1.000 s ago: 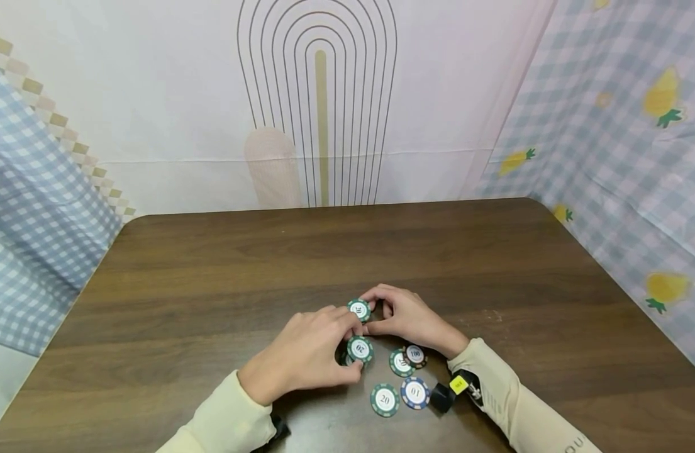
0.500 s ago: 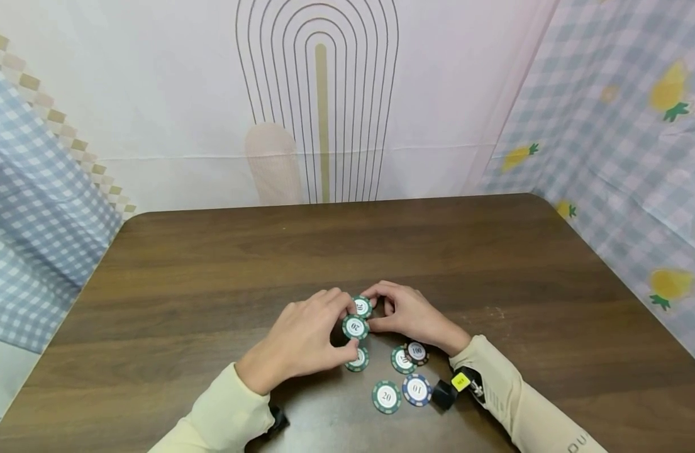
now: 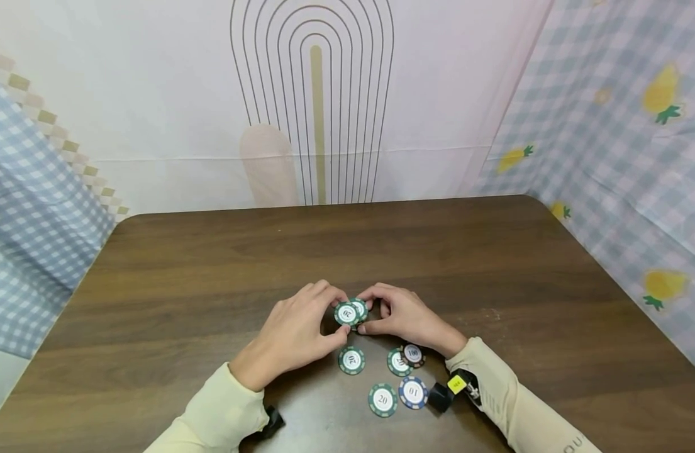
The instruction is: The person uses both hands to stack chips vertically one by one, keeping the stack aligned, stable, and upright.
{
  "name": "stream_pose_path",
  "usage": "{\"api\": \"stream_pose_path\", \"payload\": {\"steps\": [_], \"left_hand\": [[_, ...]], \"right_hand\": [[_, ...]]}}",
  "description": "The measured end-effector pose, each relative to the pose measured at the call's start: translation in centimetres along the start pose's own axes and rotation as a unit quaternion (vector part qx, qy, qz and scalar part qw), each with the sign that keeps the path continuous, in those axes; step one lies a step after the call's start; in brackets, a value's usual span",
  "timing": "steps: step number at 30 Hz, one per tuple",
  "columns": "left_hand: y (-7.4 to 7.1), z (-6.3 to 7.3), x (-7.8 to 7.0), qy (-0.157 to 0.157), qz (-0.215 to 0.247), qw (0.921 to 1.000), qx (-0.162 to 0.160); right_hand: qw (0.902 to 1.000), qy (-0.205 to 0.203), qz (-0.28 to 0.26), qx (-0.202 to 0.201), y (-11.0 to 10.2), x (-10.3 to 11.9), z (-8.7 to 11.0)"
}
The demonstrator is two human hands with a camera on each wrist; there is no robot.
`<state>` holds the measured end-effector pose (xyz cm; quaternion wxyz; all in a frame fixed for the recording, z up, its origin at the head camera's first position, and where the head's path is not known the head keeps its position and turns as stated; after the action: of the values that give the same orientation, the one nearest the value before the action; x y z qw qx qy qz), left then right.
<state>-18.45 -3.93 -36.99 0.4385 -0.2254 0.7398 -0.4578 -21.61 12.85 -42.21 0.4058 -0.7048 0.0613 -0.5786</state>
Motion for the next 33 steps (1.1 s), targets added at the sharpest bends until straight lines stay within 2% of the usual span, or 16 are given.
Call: {"api": "stream_pose_path", "payload": {"steps": [12,26,33], "left_hand": [[0.3,-0.3,0.0,-0.011,-0.009,0.9999,-0.004],[0.1,-1.1,0.8,-0.024,-0.008,0.9996,-0.011],[0.6,-1.5,0.5,-0.022,0.006,0.9997,0.006]], "right_hand": [[1.0,0.006,-0.004,-0.002,0.3,-0.5,0.4],[1.0,-0.003,0.005,0.0,0.1,0.4,-0.3],[1.0,0.001,0.009,-0.002,-0.1,0.2,-0.1]]}}
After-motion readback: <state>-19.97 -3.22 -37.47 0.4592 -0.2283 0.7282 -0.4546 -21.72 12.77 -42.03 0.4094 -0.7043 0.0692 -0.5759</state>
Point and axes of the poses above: each hand's wrist, its own z-axis away from the middle knuckle, its own y-axis out of the palm, x = y × z, the point moved 8 cm from there along -z, towards the middle knuckle, and after that the axes turned 1 degree about -y, right-handed, at the moved point
